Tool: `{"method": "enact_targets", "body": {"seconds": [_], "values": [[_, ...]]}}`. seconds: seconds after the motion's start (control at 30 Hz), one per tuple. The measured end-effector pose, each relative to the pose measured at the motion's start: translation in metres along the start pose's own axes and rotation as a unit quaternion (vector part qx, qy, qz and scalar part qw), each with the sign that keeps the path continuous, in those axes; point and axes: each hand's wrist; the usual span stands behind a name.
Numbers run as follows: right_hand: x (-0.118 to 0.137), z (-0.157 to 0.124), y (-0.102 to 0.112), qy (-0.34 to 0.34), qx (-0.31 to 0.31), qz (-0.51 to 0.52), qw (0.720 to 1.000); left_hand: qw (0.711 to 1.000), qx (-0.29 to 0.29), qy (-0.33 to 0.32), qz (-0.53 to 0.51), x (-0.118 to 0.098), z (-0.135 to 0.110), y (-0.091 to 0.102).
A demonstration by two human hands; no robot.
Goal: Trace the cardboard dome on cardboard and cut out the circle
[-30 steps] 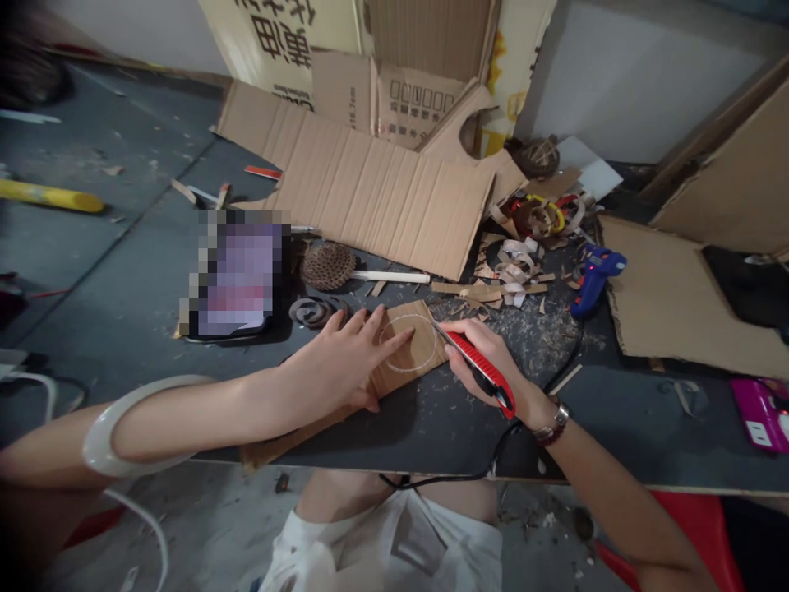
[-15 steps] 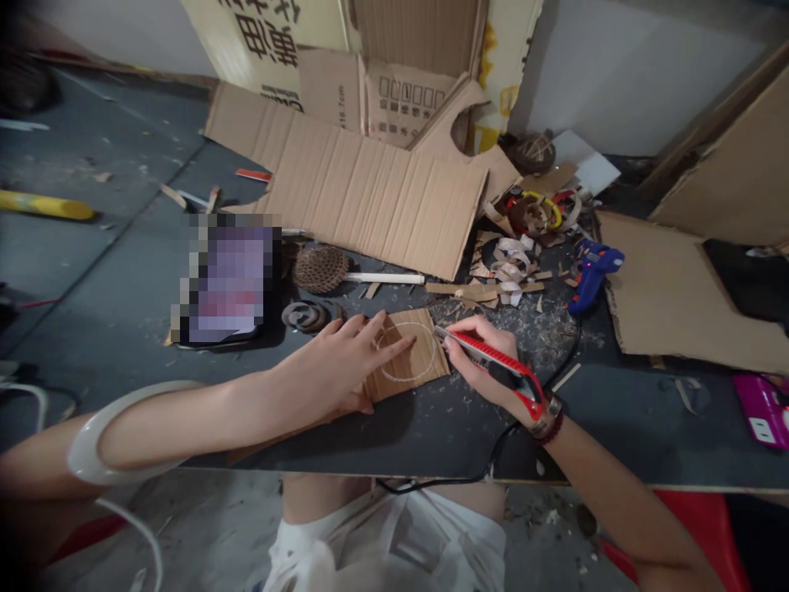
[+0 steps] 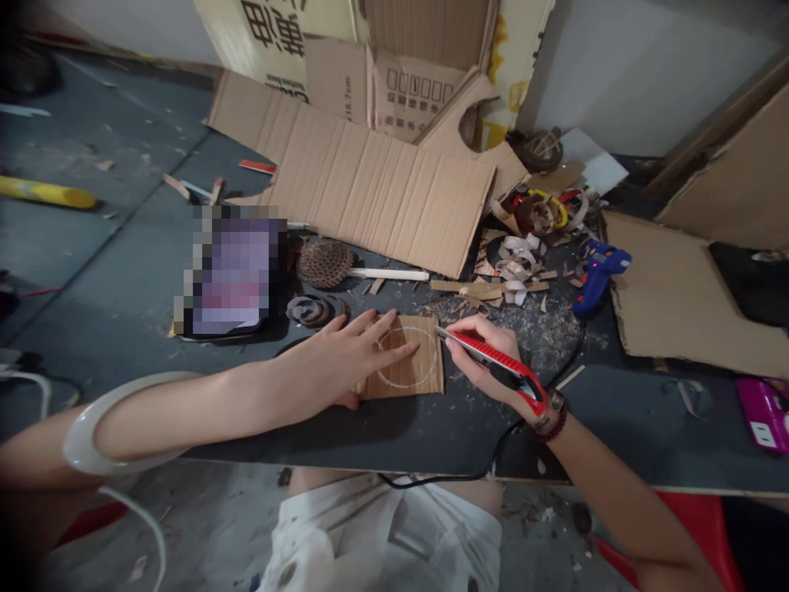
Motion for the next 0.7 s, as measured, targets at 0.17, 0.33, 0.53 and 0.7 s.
{"method": "enact_targets", "body": {"seconds": [0.17, 0.33, 0.53, 0.7], "values": [[-0.001, -0.001, 0.001, 0.003, 0.009, -0.005, 1.0, 1.0, 0.022, 0.003, -0.016, 0.001, 0.001, 0.005], [-0.002, -0.001, 0.0, 0.011, 0.012, -0.01, 1.0, 0.998, 0.061, 0.01, -0.031, 0.001, 0.003, 0.014], [-0.002, -0.002, -0.001, 0.046, 0.014, -0.019, 0.999, 0.998, 0.059, 0.012, -0.033, 0.001, 0.003, 0.012], [-0.003, -0.002, -0.004, 0.093, 0.021, 0.004, 0.995, 0.997, 0.063, 0.017, -0.036, 0.0, 0.003, 0.015]]}}
Point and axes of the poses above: each hand's wrist, its own z-axis towards the middle knuckle, its own y-axis out of the back of the hand, x = y × z, and after that the axes turned 5 degrees about -x, right-handed
